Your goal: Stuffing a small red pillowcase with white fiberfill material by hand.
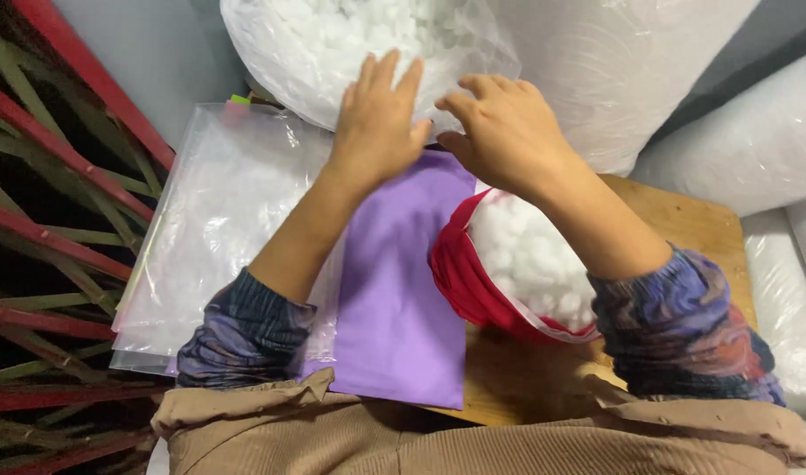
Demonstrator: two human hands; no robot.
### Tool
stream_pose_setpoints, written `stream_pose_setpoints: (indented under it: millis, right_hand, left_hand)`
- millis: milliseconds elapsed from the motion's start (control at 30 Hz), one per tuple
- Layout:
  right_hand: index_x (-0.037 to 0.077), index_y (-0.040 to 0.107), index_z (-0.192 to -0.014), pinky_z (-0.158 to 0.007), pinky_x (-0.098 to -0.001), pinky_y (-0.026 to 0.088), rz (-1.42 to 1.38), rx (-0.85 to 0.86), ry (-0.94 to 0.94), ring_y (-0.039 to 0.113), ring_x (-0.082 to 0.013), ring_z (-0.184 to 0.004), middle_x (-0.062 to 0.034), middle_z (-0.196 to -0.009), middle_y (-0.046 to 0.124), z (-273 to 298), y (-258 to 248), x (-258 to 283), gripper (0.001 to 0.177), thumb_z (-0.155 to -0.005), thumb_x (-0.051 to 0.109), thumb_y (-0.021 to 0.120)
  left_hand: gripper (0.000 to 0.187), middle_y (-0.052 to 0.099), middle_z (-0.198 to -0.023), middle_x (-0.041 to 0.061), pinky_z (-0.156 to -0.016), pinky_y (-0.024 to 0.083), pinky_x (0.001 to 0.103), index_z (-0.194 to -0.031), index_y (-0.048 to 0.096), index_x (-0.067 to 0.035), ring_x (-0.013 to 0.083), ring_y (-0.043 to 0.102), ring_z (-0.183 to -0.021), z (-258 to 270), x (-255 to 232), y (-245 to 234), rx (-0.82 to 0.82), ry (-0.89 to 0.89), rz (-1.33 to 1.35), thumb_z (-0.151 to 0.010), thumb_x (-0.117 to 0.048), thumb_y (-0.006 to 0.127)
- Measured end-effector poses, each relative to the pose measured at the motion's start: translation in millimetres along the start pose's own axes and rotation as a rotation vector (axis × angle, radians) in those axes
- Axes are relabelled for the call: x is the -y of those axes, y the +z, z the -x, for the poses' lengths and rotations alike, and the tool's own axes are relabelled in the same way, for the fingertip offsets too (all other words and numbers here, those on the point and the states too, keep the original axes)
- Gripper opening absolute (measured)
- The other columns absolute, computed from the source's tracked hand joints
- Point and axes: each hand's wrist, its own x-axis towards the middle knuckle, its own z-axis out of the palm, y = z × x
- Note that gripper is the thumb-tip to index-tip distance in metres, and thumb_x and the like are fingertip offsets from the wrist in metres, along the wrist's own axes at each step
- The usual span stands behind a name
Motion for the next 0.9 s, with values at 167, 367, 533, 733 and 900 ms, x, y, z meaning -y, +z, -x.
stream_pose_setpoints:
  millis: [167,367,533,733,900]
  right_hand:
    - [0.018,0.068,-0.123,-0.071,-0.0504,0.052,0.125,-0.008,0.056,0.070,-0.0391,-0.092,-0.0140,-0.115,0.068,-115,75,7,0.042,-0.092,0.047,0.070]
    - [0.018,0.049,-0.138,-0.073,-0.0547,0.055,-0.147,0.182,0.287,0.069,-0.0456,-0.087,-0.0189,-0.112,0.061,-192,148,23,0.048,-0.094,0.031,0.062]
    - [0.009,0.061,-0.074,-0.054,-0.0454,0.046,-0.212,0.255,0.264,0.058,-0.0337,-0.065,-0.0103,-0.072,0.063,-212,217,-5,0.011,-0.077,0.001,0.054]
    - [0.016,0.065,-0.072,-0.063,-0.0482,0.048,-0.367,0.037,0.221,0.069,-0.0324,-0.070,-0.0030,-0.066,0.072,-209,138,-47,0.025,-0.083,0.029,0.085]
    - [0.015,0.059,-0.097,-0.065,-0.0223,0.061,-0.972,0.093,0.406,0.075,-0.0060,-0.081,0.0037,-0.093,0.062,-170,21,-26,0.007,-0.093,0.020,0.056]
  left_hand:
    - [0.063,0.043,-0.139,0.019,-0.093,0.048,0.055,-0.143,0.049,-0.009,0.0446,0.037,-0.130,-45,82,3,-0.047,-0.203,-0.103,-0.086,-0.018,0.074]
    - [0.059,0.042,-0.133,0.020,-0.086,0.053,0.057,-0.142,0.049,-0.016,0.0477,0.055,-0.106,-78,122,38,0.143,-0.366,-0.008,-0.087,-0.009,0.068]
    - [0.010,0.059,-0.097,0.017,-0.065,0.053,0.048,-0.078,0.066,-0.006,0.0401,0.061,-0.076,-84,160,104,0.245,-0.401,-0.067,-0.080,0.001,0.059]
    - [0.007,0.065,-0.091,0.018,-0.073,0.053,0.054,-0.095,0.070,-0.005,0.0427,0.065,-0.084,-94,155,52,-0.185,-0.192,-0.053,-0.089,-0.009,0.071]
    - [0.013,0.073,-0.076,0.002,-0.065,0.049,0.038,-0.079,0.069,-0.012,0.0232,0.065,-0.072,-98,121,-13,-0.353,-0.250,0.363,-0.077,-0.007,0.057]
